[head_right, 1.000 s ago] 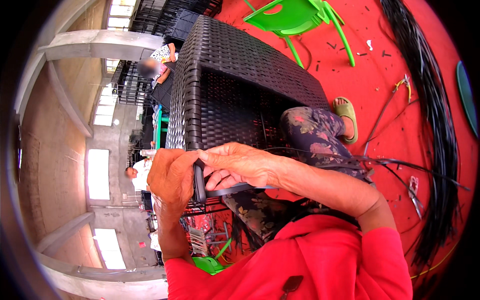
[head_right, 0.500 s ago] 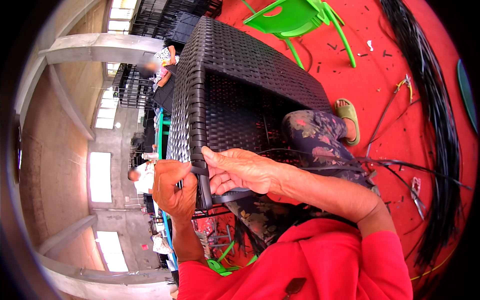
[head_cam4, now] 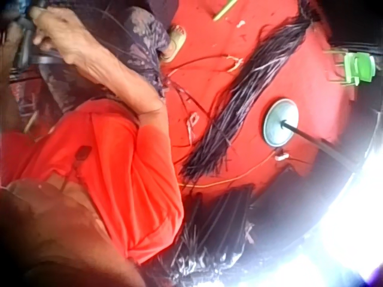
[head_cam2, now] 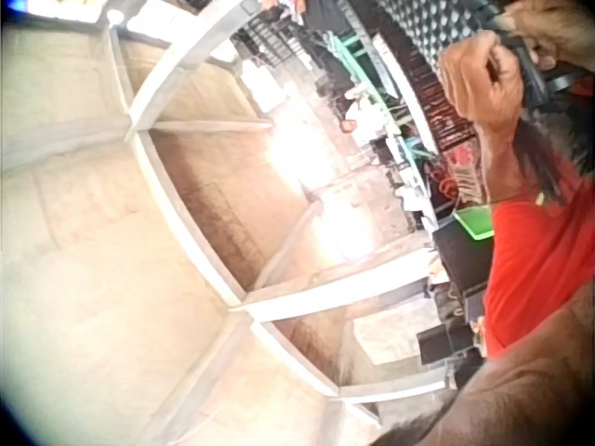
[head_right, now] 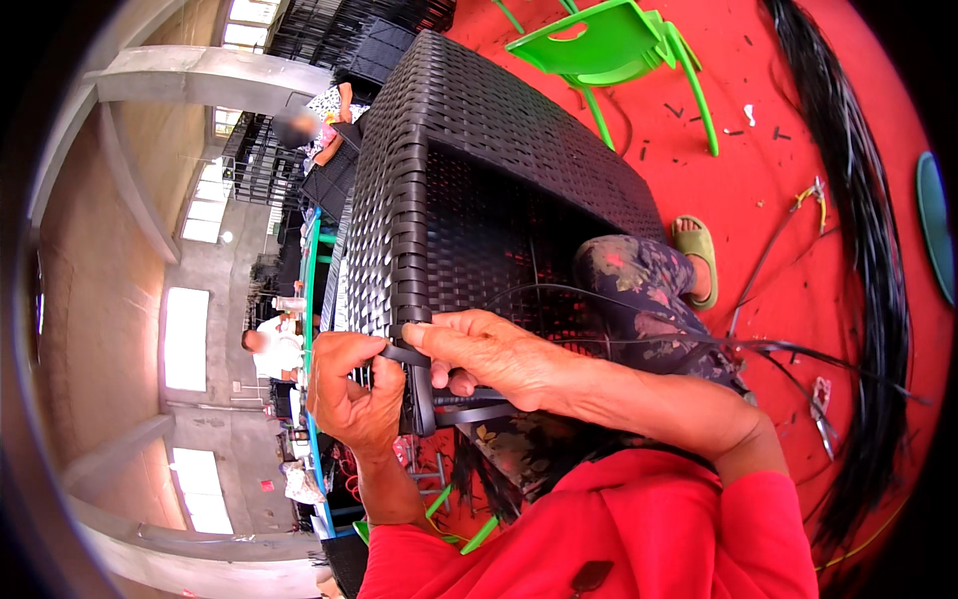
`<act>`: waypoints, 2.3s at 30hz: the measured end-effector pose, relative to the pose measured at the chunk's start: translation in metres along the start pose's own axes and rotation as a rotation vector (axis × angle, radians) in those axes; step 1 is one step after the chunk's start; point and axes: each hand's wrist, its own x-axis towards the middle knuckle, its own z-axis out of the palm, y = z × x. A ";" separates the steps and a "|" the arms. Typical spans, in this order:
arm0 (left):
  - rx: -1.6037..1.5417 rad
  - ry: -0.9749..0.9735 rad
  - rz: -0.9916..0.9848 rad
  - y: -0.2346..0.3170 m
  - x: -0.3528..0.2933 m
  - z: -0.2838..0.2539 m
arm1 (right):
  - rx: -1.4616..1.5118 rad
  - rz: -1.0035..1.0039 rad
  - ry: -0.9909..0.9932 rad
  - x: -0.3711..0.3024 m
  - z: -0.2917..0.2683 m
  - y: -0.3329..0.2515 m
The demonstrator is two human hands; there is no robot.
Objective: The person weaves black plastic strips through a metal furniture frame by hand.
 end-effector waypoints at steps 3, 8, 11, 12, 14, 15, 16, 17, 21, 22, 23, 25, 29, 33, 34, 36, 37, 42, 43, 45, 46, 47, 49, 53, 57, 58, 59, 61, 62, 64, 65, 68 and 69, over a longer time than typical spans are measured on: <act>-0.009 -0.055 -0.080 0.001 0.001 0.000 | 0.036 0.070 0.012 -0.005 -0.003 -0.006; 0.005 -0.075 -0.085 0.003 0.002 -0.001 | 0.079 0.086 0.062 -0.010 0.002 -0.009; -0.024 -0.046 -0.047 0.001 0.002 -0.002 | 0.015 0.056 0.047 -0.010 0.001 -0.008; -0.030 -0.037 -0.041 0.002 0.003 -0.003 | -0.019 0.038 0.053 -0.010 0.002 -0.007; -0.068 -0.036 -0.017 -0.003 0.003 -0.001 | -0.070 0.003 0.091 -0.008 0.002 -0.003; -0.085 -0.035 -0.007 -0.006 0.002 -0.001 | -0.091 -0.009 0.100 -0.008 0.003 -0.003; -0.114 -0.051 0.018 -0.010 0.003 -0.003 | -0.112 -0.016 0.101 -0.007 0.005 -0.003; -0.148 -0.026 -0.026 -0.014 0.000 -0.009 | -0.133 -0.023 0.101 -0.006 0.007 -0.004; -0.278 0.043 -0.297 -0.033 -0.024 -0.040 | -0.157 -0.019 0.165 -0.010 0.010 -0.006; -0.298 0.020 -0.329 -0.041 -0.033 -0.046 | -0.185 -0.016 0.196 -0.011 0.017 -0.009; -0.319 -0.006 -0.360 -0.045 -0.039 -0.050 | -0.212 -0.020 0.213 -0.011 0.017 -0.008; -0.285 -0.075 -0.363 -0.045 -0.044 -0.049 | -0.263 -0.034 0.248 -0.011 0.014 -0.008; -0.230 -0.167 -0.230 -0.043 -0.034 -0.045 | -0.261 -0.011 0.314 -0.015 0.017 -0.012; -0.284 -0.223 -0.164 -0.044 -0.022 -0.042 | -0.250 -0.016 0.302 -0.020 0.018 -0.016; -0.310 -0.227 -0.154 -0.045 -0.019 -0.041 | -0.240 -0.015 0.295 -0.021 0.018 -0.017; -0.344 -0.225 -0.149 -0.043 -0.015 -0.039 | -0.221 -0.011 0.281 -0.023 0.018 -0.020; -0.342 -0.244 -0.114 -0.044 -0.013 -0.038 | -0.220 -0.006 0.278 -0.025 0.018 -0.021; -0.399 -0.312 -0.021 -0.044 -0.005 -0.034 | -0.226 -0.009 0.290 -0.031 0.015 -0.026; -0.426 -0.357 -0.063 -0.043 -0.002 -0.034 | -0.246 -0.006 0.293 -0.033 0.012 -0.026; -0.478 -0.448 -0.146 -0.041 0.005 -0.034 | -0.285 0.001 0.300 -0.037 0.006 -0.027; -0.527 -0.501 -0.164 -0.044 0.007 -0.033 | -0.280 0.003 0.299 -0.036 0.008 -0.028; -0.563 -0.550 -0.229 -0.044 0.009 -0.033 | -0.275 0.006 0.298 -0.034 0.014 -0.028; -0.638 -0.645 -0.354 -0.041 0.013 -0.034 | -0.271 0.004 0.293 -0.035 0.015 -0.029; -0.539 -0.519 -0.280 -0.031 0.009 -0.032 | -0.265 0.008 0.269 -0.035 0.012 -0.030; -0.315 -0.343 -0.167 -0.020 0.000 -0.023 | -0.257 0.001 0.292 -0.036 0.011 -0.031; -0.302 -0.318 -0.161 -0.018 -0.001 -0.023 | -0.265 0.002 0.294 -0.037 0.011 -0.031; -0.289 -0.293 -0.155 -0.017 -0.001 -0.022 | -0.272 0.002 0.296 -0.038 0.009 -0.031; -0.353 -0.243 -0.209 -0.018 -0.002 -0.023 | -0.287 0.010 0.302 -0.038 0.010 -0.031; -0.387 -0.219 -0.235 -0.019 -0.002 -0.024 | -0.295 0.017 0.307 -0.037 0.013 -0.032; -0.376 -0.101 -0.201 -0.021 -0.006 -0.021 | -0.307 0.025 0.310 -0.038 0.013 -0.033; -0.371 -0.042 -0.184 -0.022 -0.008 -0.021 | -0.311 0.025 0.309 -0.039 0.009 -0.032; -0.313 0.180 -0.352 -0.032 0.004 -0.051 | -0.339 0.024 0.342 -0.044 -0.004 -0.032; -0.318 0.166 -0.310 -0.032 0.010 -0.055 | -0.354 0.020 0.367 -0.046 -0.008 -0.033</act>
